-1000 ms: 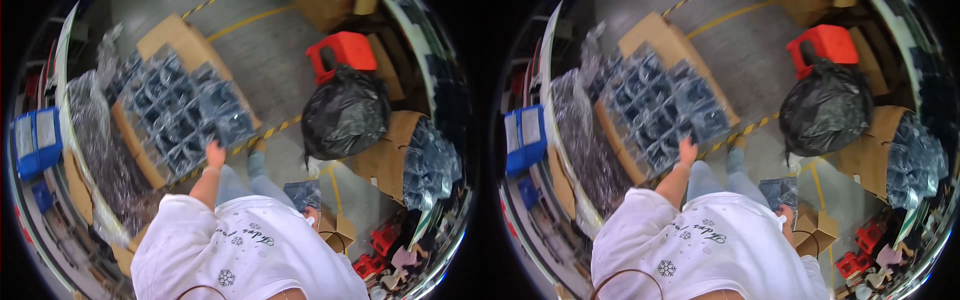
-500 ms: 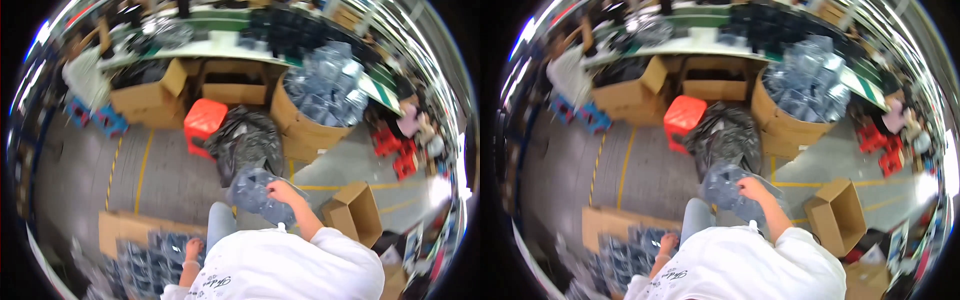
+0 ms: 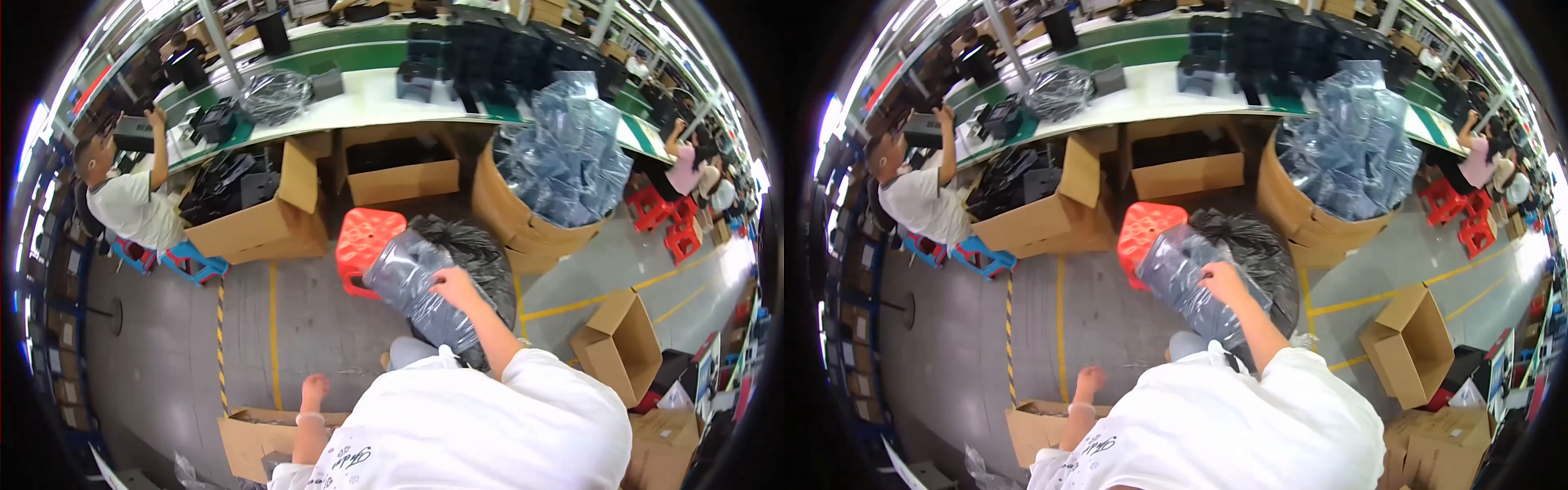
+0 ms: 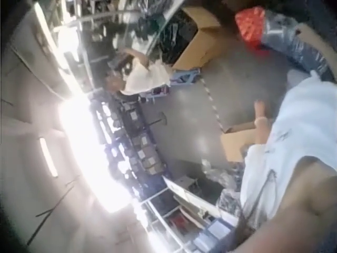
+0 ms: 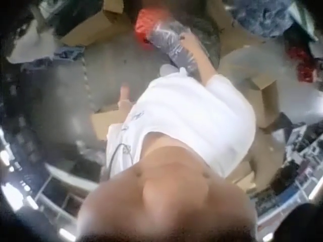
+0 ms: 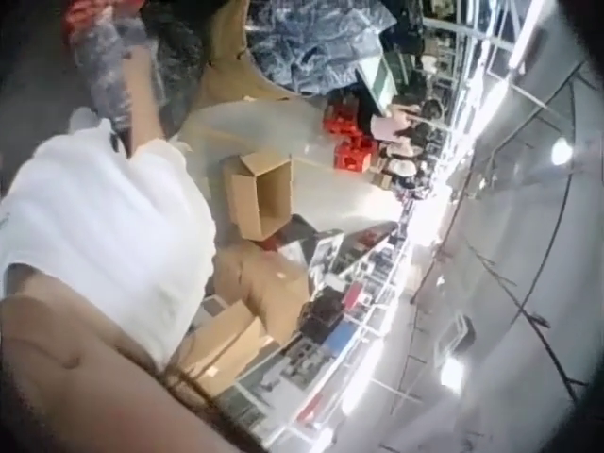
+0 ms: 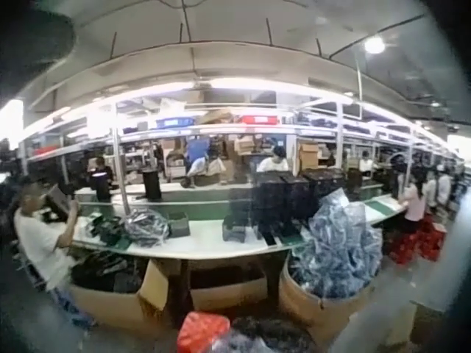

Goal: Packaging and sorting plastic-wrapped items into boxes within a manufacturing facility.

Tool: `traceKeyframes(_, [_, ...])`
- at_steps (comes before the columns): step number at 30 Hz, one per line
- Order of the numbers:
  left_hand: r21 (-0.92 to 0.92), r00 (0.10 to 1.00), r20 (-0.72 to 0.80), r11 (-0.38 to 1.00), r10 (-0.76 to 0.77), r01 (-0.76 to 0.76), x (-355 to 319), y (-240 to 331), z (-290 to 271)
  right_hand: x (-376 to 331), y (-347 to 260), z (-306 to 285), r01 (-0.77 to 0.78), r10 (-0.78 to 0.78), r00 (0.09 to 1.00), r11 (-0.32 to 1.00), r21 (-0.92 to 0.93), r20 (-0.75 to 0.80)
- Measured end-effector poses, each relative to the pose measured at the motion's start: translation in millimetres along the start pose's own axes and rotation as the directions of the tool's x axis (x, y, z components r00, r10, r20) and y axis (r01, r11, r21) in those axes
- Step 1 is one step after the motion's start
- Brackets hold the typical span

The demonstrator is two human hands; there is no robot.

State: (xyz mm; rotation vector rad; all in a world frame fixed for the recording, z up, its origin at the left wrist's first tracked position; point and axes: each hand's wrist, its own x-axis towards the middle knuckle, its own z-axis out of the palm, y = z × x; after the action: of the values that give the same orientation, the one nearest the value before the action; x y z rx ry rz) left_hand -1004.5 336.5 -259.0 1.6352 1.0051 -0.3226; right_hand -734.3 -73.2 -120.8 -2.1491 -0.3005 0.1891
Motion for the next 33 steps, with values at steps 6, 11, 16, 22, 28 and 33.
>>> traceKeyframes(6, [-0.09, 0.995, -0.094, 0.995, -0.042, 0.034, 16, 28, 6, 43, -8, -41, -0.202, 0.231, 0.968, 0.949, 0.242, -0.095])
traceKeyframes(11, [-0.108, 0.997, -0.064, 0.994, -0.042, 0.035, 16, 2, 26, 97, 14, -49, -0.171, 0.272, 0.945, 0.886, 0.431, -0.184])
traceKeyframes(16, [0.24, 0.996, -0.085, 0.971, 0.016, 0.005, 10, 17, 3, 144, 3, -44, -0.125, 0.308, 0.935, 0.748, 0.651, -0.174])
traceKeyframes(22, [0.3, 0.957, -0.214, 0.946, 0.193, -0.124, 66, 91, -27, 215, -30, -30, -0.053, 0.321, 0.935, 0.548, 0.835, -0.152])
traceKeyframes(28, [0.354, 0.891, 0.074, 0.823, 0.448, -0.444, 74, 250, 17, 278, -53, -63, 0.054, 0.322, 0.929, 0.371, 0.927, -0.183])
traceKeyframes(33, [0.328, 0.801, 0.374, 0.741, 0.468, -0.586, 116, 324, 27, 320, -62, -73, 0.104, 0.315, 0.93, 0.266, 0.958, -0.188])
